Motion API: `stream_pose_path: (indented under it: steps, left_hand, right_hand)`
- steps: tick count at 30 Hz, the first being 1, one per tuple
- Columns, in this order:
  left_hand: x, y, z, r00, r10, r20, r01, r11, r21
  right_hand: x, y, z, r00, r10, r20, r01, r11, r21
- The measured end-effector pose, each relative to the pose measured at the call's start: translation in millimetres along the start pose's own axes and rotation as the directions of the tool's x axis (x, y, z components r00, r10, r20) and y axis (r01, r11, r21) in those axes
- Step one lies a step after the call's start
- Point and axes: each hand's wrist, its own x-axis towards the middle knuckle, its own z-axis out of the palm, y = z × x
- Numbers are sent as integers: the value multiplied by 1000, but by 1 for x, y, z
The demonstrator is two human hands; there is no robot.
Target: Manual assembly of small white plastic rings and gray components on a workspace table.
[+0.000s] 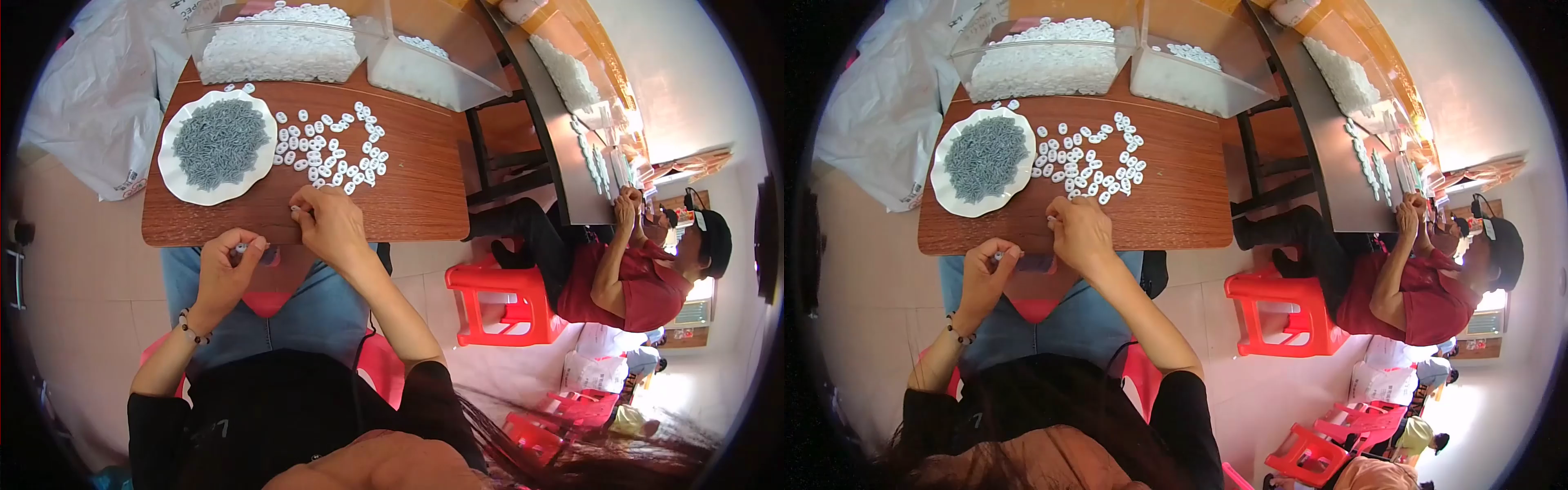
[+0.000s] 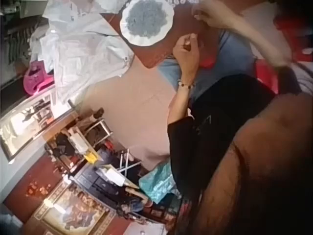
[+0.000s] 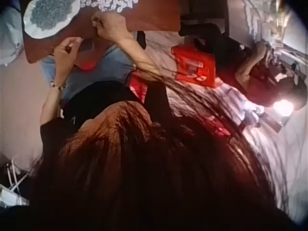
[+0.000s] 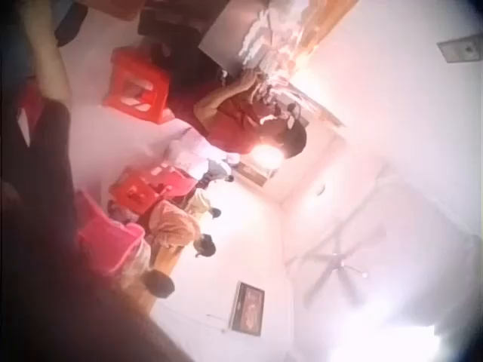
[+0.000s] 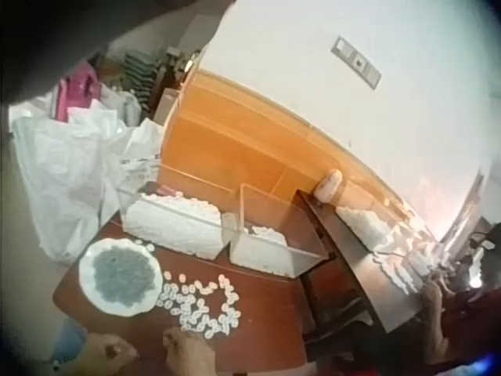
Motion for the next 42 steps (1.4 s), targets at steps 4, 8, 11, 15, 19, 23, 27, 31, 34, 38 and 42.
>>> stream_pose_path:
  steps: [4,8,11,15,19,23,27,31,34,38,42]
  left_hand:
    - [-3,13,-3,998,58,-19,-59,997,-43]
    - [-3,9,-5,988,126,-86,-131,990,-54]
    - [-2,18,-5,997,60,-56,-65,994,-89]
    - [-2,21,-3,997,48,-66,-54,995,-85]
    - [-3,20,-2,999,46,-13,-48,973,-225]
    - [-4,20,-1,999,39,-3,-39,977,-211]
    - [-3,16,-2,1000,29,11,-26,974,-224]
    - [-2,16,-1,999,43,10,-39,973,-226]
    - [-2,14,-1,999,47,6,-44,972,-232]
    - [-3,16,-1,999,36,17,-31,974,-225]
    - [-2,18,-2,1000,14,27,-8,978,-207]
  right_hand:
    - [-3,-2,3,996,-31,-86,36,998,52]
    - [-10,-8,-6,998,64,-7,-57,931,361]
    - [-19,-9,-10,979,131,157,-202,729,654]
    - [-26,-29,-20,974,139,179,-226,548,805]
    - [-30,-32,-17,973,109,201,-228,521,822]
    - [-29,-31,-15,975,114,191,-221,584,781]
    - [-29,-29,-12,977,105,188,-213,584,783]
    - [-29,-28,-11,976,99,192,-214,576,789]
    - [-29,-27,-9,979,92,182,-201,570,796]
    - [-30,-24,-8,976,98,193,-213,589,780]
    - [-30,-22,-6,978,80,190,-199,607,769]
